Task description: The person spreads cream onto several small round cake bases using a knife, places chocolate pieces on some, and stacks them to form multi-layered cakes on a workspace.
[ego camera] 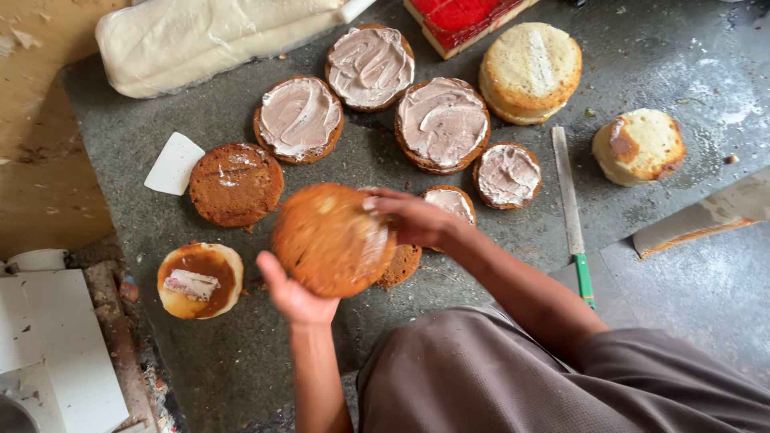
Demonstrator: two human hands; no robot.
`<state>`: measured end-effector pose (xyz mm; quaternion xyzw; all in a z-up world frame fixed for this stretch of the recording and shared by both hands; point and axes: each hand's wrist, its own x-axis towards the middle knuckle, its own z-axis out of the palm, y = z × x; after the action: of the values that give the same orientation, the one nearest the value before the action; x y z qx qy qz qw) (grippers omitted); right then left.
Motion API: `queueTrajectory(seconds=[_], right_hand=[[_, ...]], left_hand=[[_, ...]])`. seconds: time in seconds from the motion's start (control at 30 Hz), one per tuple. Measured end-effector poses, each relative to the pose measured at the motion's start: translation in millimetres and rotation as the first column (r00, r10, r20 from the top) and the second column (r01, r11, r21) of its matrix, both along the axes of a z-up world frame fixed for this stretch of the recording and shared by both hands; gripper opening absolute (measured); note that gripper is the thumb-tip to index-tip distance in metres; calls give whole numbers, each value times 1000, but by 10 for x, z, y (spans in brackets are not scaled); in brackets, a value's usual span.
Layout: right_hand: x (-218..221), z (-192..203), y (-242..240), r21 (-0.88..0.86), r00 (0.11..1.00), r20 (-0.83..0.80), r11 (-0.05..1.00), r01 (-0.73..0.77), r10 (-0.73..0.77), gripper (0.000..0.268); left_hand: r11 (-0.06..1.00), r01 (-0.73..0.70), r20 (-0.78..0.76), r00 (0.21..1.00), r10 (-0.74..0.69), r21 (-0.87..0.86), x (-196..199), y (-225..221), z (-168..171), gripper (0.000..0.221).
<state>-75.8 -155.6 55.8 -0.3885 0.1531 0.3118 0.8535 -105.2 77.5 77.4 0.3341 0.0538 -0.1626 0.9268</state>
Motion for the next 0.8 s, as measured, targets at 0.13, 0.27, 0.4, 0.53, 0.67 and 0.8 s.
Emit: queueTrajectory(seconds=[0.13,0.27,0.4,0.53,0.67,0.8], right_hand=[[-383,-66,-831,119,955,182,970,214,-233,69],[-485,-168,-1399,87,915,186,934,348,-358,74],[-319,-102,-1828,-55,910,119,913,405,-396,76],[105,-157,-2299,-167,922,176,913,372,-344,77],[604,-213,-2650,-212,935,256,930,301,-244,81],[952,-190,-2739,-461,968,220,862,211,-120,83]], left_hand=[[952,283,-34,957,-289,-116,277,-617,-71,121],[882,379,-77,907,-414,-280,380,-1179,-127,126],[882,398,-68,902,-426,-251,556,-1640,-198,128],[914,341,-181,906,-382,-221,877,-2093,-346,122],[909,287,-170,922,-348,-303,1237,-2351,-482,116],[937,252,-205,931,-303,-240,1433,-2517,-556,109]])
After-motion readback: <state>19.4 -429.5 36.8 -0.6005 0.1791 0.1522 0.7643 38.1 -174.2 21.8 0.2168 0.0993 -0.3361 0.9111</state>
